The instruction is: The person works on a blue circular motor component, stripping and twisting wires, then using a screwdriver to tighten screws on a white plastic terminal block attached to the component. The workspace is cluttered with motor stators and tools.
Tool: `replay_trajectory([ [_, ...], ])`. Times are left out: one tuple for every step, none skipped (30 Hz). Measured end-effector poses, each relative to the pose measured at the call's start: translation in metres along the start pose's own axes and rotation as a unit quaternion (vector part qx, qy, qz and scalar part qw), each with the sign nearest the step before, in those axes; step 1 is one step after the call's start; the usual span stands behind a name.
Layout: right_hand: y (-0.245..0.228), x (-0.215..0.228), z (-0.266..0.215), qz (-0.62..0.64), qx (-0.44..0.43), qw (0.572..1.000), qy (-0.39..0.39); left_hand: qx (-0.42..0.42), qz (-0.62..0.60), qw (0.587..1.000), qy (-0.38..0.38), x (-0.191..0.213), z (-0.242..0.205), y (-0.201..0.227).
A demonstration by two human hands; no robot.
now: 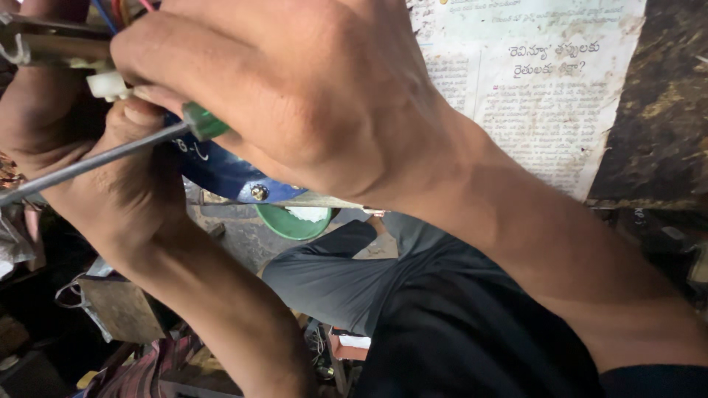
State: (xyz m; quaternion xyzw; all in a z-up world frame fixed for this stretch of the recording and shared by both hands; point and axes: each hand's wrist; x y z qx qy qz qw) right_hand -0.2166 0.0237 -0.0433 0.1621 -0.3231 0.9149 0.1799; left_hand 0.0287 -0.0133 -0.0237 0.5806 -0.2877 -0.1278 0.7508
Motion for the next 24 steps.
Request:
replay_trajectory([
  [0.0, -0.001, 0.0, -0.001, 0.001, 1.0, -0.001, 0.001, 0.003, 1.0, -0.001, -0.001, 0.0, 0.0],
  [0.0, -0.001, 0.0, -0.002, 0.003, 1.0, -0.003, 0.004, 0.009, 1.0, -0.002, -0.001, -0.001, 0.001],
  [0.0, 0.0, 0.0, -0.01, 0.003, 1.0, -0.007, 0.004, 0.013, 1.0, -0.001, -0.001, -0.001, 0.001],
  [0.002, 0.0, 0.0, -0.012, 0.006, 1.0, -0.008, 0.004, 0.016, 1.0, 0.001, 0.0, -0.001, 0.001],
  [0.002, 0.0, 0.0, -0.013, 0.009, 1.0, -0.01, 0.004, 0.02, 1.0, 0.002, 0.001, -0.002, 0.0],
  [0.003, 0.0, 0.001, -0.008, 0.014, 1.0, -0.009, -0.001, 0.018, 1.0, 0.003, 0.002, -0.002, -0.001],
  [0.003, 0.0, 0.001, 0.004, 0.015, 1.0, -0.011, -0.005, 0.016, 1.0, 0.003, 0.003, -0.003, -0.002],
  [0.003, 0.001, 0.002, 0.015, 0.018, 1.0, -0.014, -0.014, 0.008, 1.0, 0.001, 0.005, -0.003, -0.005],
  [0.003, 0.002, 0.001, 0.034, 0.018, 0.999, -0.02, -0.023, 0.0, 1.0, 0.0, 0.006, -0.003, -0.008],
  [0.002, 0.005, 0.0, 0.054, 0.01, 0.998, -0.031, -0.032, -0.008, 0.999, -0.002, 0.007, -0.003, -0.011],
  [0.002, 0.007, -0.002, 0.074, 0.002, 0.996, -0.041, -0.041, -0.016, 0.999, -0.003, 0.008, -0.003, -0.013],
  [0.0, 0.01, -0.005, 0.096, -0.014, 0.994, -0.056, -0.04, -0.023, 0.999, -0.002, 0.009, -0.004, -0.013],
  [0.0, 0.01, -0.006, 0.111, -0.019, 0.992, -0.06, -0.04, -0.03, 0.999, 0.0, 0.01, -0.005, -0.013],
  [0.0, 0.01, -0.008, 0.126, -0.024, 0.99, -0.063, -0.042, -0.033, 0.999, -0.001, 0.011, -0.004, -0.012],
  [0.002, 0.008, -0.008, 0.135, -0.02, 0.989, -0.054, -0.039, -0.034, 0.999, 0.0, 0.01, -0.004, -0.01],
  [0.002, 0.007, -0.009, 0.13, -0.02, 0.99, -0.054, -0.03, -0.028, 0.999, 0.001, 0.008, -0.005, -0.007],
  [0.003, 0.007, -0.01, 0.124, -0.024, 0.99, -0.056, -0.022, -0.023, 0.999, 0.001, 0.006, -0.004, -0.005],
  [0.003, 0.007, -0.011, 0.105, -0.032, 0.992, -0.067, -0.015, -0.022, 1.0, -0.001, 0.003, -0.003, -0.002],
  [0.003, 0.006, -0.011, 0.088, -0.031, 0.993, -0.068, -0.008, -0.02, 1.0, 0.0, 0.0, -0.002, 0.0],
  [0.004, 0.006, -0.011, 0.071, -0.03, 0.995, -0.069, -0.004, -0.019, 1.0, -0.001, -0.002, 0.0, 0.003],
  [0.005, 0.004, -0.01, 0.057, -0.021, 0.996, -0.061, 0.001, -0.017, 1.0, 0.0, -0.004, 0.002, 0.006],
  [0.005, 0.003, -0.009, 0.048, -0.016, 0.997, -0.056, 0.006, -0.016, 1.0, 0.0, -0.005, 0.003, 0.009],
  [0.005, 0.003, -0.008, 0.04, -0.013, 0.998, -0.051, 0.012, -0.014, 1.0, 0.001, -0.007, 0.004, 0.011],
  [0.005, 0.002, -0.008, 0.036, -0.013, 0.998, -0.05, 0.019, -0.014, 1.0, 0.001, -0.009, 0.005, 0.013],
])
Point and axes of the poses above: each hand's wrist, its own z-axis towards the middle knuckle, its own x-axis out of the back of the hand, y = z × x, and after that the axes turned 15 degrees about -y, right-handed
